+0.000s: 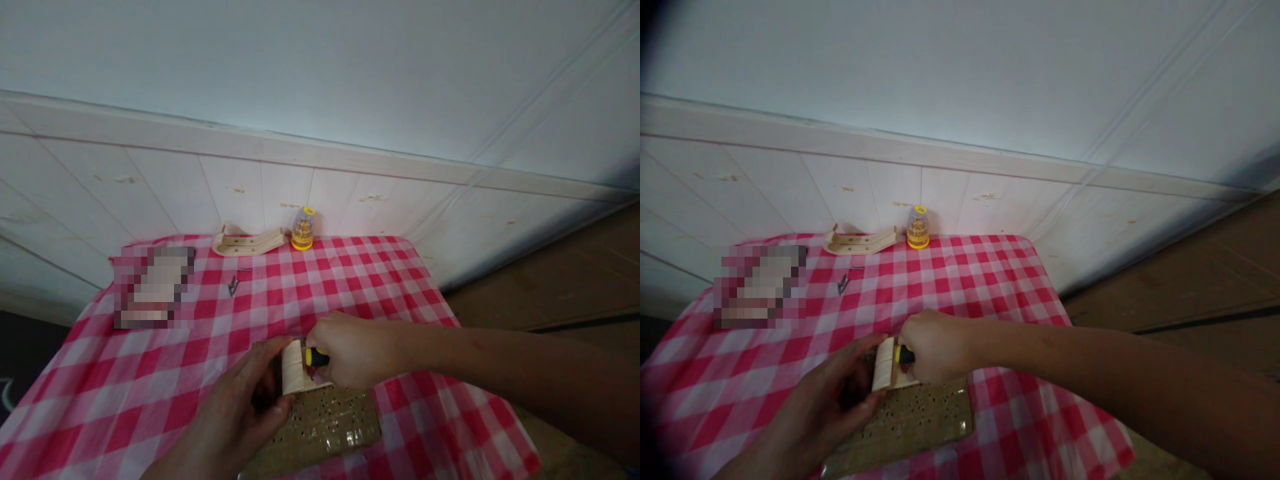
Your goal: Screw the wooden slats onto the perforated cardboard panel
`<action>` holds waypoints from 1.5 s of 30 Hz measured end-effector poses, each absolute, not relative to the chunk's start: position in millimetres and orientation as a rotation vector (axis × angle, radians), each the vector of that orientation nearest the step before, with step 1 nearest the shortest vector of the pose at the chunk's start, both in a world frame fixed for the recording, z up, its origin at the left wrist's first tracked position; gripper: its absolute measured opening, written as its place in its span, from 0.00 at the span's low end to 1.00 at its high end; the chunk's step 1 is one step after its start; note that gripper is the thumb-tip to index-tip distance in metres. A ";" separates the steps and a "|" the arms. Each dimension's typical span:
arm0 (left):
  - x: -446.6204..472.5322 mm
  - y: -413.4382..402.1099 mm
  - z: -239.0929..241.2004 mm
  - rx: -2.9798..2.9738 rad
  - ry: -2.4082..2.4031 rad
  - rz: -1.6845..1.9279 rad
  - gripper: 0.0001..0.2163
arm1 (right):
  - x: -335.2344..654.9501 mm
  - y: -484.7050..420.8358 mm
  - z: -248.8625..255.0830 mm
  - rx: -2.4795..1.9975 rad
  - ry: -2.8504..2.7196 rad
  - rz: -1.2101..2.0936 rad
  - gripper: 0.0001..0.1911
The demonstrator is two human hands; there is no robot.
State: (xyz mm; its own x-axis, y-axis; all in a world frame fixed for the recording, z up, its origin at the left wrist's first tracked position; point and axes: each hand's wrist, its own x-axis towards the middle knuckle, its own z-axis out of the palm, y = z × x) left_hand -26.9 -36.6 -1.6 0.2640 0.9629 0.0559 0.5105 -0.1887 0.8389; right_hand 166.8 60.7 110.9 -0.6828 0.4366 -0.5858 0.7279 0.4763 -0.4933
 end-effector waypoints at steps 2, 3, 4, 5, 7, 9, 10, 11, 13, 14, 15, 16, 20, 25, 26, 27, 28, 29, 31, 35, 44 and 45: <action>-27.0 -36.7 -2.8 1.824 1.345 0.800 0.29 | 166.7 60.4 111.3 0.970 2.348 -1.058 0.03; -27.1 -36.8 -3.6 1.829 1.340 0.805 0.29 | 166.7 60.4 111.7 0.971 2.349 -1.058 0.03; -27.4 -37.0 -4.4 1.832 1.334 0.811 0.29 | 166.7 60.4 112.2 0.973 2.347 -1.054 0.03; -27.6 -37.2 -5.1 1.835 1.326 0.816 0.29 | 166.6 60.4 112.8 0.973 2.342 -1.050 0.03; -28.1 -37.5 -5.8 1.839 1.319 0.821 0.29 | 166.4 60.8 113.9 0.969 2.333 -1.046 0.02; -28.3 -37.9 -5.3 1.837 1.325 0.823 0.29 | 166.0 61.5 114.5 0.959 2.332 -1.042 0.02; -28.3 -38.0 -4.7 1.837 1.323 0.819 0.29 | 165.8 61.9 114.7 0.957 2.334 -1.035 0.02; -28.5 -38.1 -3.9 1.838 1.319 0.813 0.29 | 165.5 62.3 114.8 0.953 2.338 -1.027 0.02; -28.9 -38.2 -2.6 1.842 1.305 0.793 0.30 | 165.2 63.0 115.3 0.936 2.347 -1.013 0.02; -29.3 -38.2 -2.3 1.844 1.299 0.788 0.30 | 165.1 63.1 115.7 0.926 2.352 -1.011 0.02; -29.8 -38.0 -2.3 1.845 1.296 0.793 0.30 | 165.1 62.9 116.4 0.917 2.357 -1.013 0.02; -30.4 -37.7 -2.6 1.846 1.292 0.803 0.30 | 165.1 62.6 117.3 0.909 2.360 -1.016 0.02; -32.4 -36.4 -4.2 1.852 1.261 0.815 0.28 | 165.7 60.7 121.1 0.891 2.342 -1.026 0.05; -30.9 -37.0 -0.5 1.843 1.277 0.808 0.27 | 169.0 67.3 116.5 1.003 2.265 -1.078 0.04; -30.6 -37.1 0.4 1.843 1.291 0.805 0.27 | 170.0 69.8 114.4 1.019 2.247 -1.124 0.03; -30.6 -37.2 1.1 1.844 1.301 0.798 0.27 | 171.0 72.1 112.4 1.024 2.228 -1.185 0.03; -30.8 -37.2 1.4 1.847 1.304 0.793 0.27 | 171.7 74.2 110.6 1.019 2.205 -1.251 0.04; -31.3 -37.1 1.5 1.846 1.304 0.789 0.27 | 172.2 75.9 109.4 1.015 2.180 -1.308 0.04; -32.4 -37.1 0.6 1.837 1.291 0.776 0.27 | 172.0 77.5 108.6 1.023 2.138 -1.356 0.04; -34.1 -38.3 -2.8 1.795 1.274 0.752 0.29 | 168.3 77.0 111.8 1.076 2.116 -1.321 0.02; -33.6 -38.6 -5.8 1.815 1.288 0.792 0.30 | 164.7 76.6 111.3 1.054 2.116 -1.314 0.04; -33.5 -38.3 -5.5 1.819 1.281 0.798 0.30 | 164.5 76.9 110.5 1.048 2.125 -1.308 0.04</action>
